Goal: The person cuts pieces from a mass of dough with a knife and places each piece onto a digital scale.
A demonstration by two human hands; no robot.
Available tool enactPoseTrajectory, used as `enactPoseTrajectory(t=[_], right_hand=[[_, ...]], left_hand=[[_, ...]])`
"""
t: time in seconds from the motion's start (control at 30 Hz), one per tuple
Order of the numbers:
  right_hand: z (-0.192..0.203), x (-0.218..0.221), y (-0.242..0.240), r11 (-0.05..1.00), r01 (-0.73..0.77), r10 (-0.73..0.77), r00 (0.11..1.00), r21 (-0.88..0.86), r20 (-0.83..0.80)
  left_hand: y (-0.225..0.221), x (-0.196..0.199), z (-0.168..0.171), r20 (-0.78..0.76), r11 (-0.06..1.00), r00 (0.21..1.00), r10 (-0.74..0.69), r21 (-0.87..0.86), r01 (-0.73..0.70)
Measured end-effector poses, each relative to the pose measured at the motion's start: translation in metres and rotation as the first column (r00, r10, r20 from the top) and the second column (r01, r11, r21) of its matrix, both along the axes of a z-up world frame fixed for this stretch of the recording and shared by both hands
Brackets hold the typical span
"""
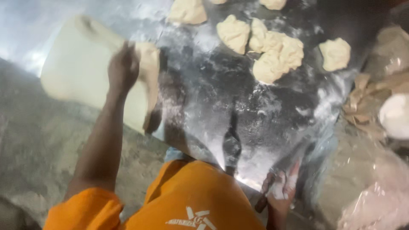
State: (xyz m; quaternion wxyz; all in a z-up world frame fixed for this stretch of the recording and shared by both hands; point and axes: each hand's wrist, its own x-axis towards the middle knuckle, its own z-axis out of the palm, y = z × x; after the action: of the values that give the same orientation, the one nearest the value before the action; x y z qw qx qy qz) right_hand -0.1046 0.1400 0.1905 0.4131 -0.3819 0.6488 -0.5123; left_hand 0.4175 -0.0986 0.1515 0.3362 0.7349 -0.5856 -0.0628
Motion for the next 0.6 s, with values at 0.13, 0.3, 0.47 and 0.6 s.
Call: enactPoseTrajectory(t=[0.13,0.3,0.47,0.6], right_hand=[[0.016,0.059,-0.009,0.993,-0.078,0.092,0.981,0.088,-0.169],[0.023,0.093,-0.009,0.963,-0.113,0.168,0.961,0.244,-0.219],[0.034,0.092,0.004,0.959,0.055,-0.022,0.993,0.277,-0.12],[0.039,0.04,0.015,0.85,0.327,-0.189,0.921,0.413,-0.341]], left_hand=[[-0.005,0.006,-0.065,0.187,0.945,0.978,-0.096,0.325,0.03],[-0.009,0.041,-0.137,0.149,0.963,0.97,-0.193,0.219,0.158],[-0.006,0.066,-0.143,-0.152,0.975,0.978,-0.144,-0.19,0.114],[0.003,-0.018,-0.136,-0.151,0.961,0.981,-0.123,-0.264,0.079]])
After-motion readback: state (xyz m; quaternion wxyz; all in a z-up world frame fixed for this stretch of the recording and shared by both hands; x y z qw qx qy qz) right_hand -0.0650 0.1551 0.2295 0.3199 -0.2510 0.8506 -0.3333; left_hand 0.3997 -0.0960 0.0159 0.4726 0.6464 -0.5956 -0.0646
